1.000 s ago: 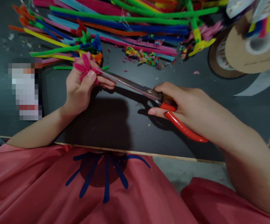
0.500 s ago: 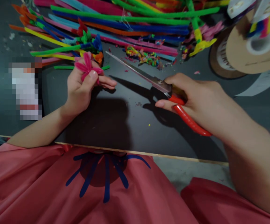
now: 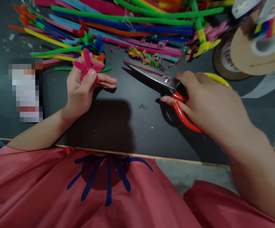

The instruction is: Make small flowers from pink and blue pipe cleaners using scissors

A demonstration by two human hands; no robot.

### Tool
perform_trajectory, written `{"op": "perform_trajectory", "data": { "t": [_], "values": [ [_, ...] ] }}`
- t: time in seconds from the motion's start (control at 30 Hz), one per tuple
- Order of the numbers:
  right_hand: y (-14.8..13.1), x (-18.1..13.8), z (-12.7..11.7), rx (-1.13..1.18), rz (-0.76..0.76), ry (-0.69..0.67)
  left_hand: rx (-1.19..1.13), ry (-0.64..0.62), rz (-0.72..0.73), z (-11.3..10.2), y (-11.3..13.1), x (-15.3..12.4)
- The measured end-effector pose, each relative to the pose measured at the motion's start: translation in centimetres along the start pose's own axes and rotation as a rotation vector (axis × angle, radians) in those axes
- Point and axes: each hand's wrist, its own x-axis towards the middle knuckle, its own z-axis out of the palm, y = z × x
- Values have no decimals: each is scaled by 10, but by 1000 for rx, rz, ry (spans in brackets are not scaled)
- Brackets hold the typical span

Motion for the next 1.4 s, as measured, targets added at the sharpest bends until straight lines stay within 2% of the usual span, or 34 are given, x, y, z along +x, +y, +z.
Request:
{"op": "perform_trajectory", "data": {
  "t": [0.1,0.3,0.47,0.7,0.8,0.9,1.07,1.2,1.4],
  "values": [
    [-1,-2,-1,21,-26,34,5,22,7,0,-2,0],
    [-13,-2,2,68,-179,14,33,44,9,-1,-5,1],
    [-12,2,6,25,-110,13,12,62,15,0,-5,1],
    [-13,7,-3,-49,12,8,24,68,-3,2,-2,1],
    [-18,5,-3,-27,-25,37,44,79,4,2,-2,1],
    [-21,4,-4,7,-71,8,76,69,-3,1,-3,1],
    [-21,7,-7,-2,-25,-16,82,31,-20,0,-2,1],
    [-20,8,-5,2,5,-9,-15,-22,12,0,-1,2],
    [-9,8,3,175,-38,-64,-143,-37,108,-4,-8,5]
  ]
}}
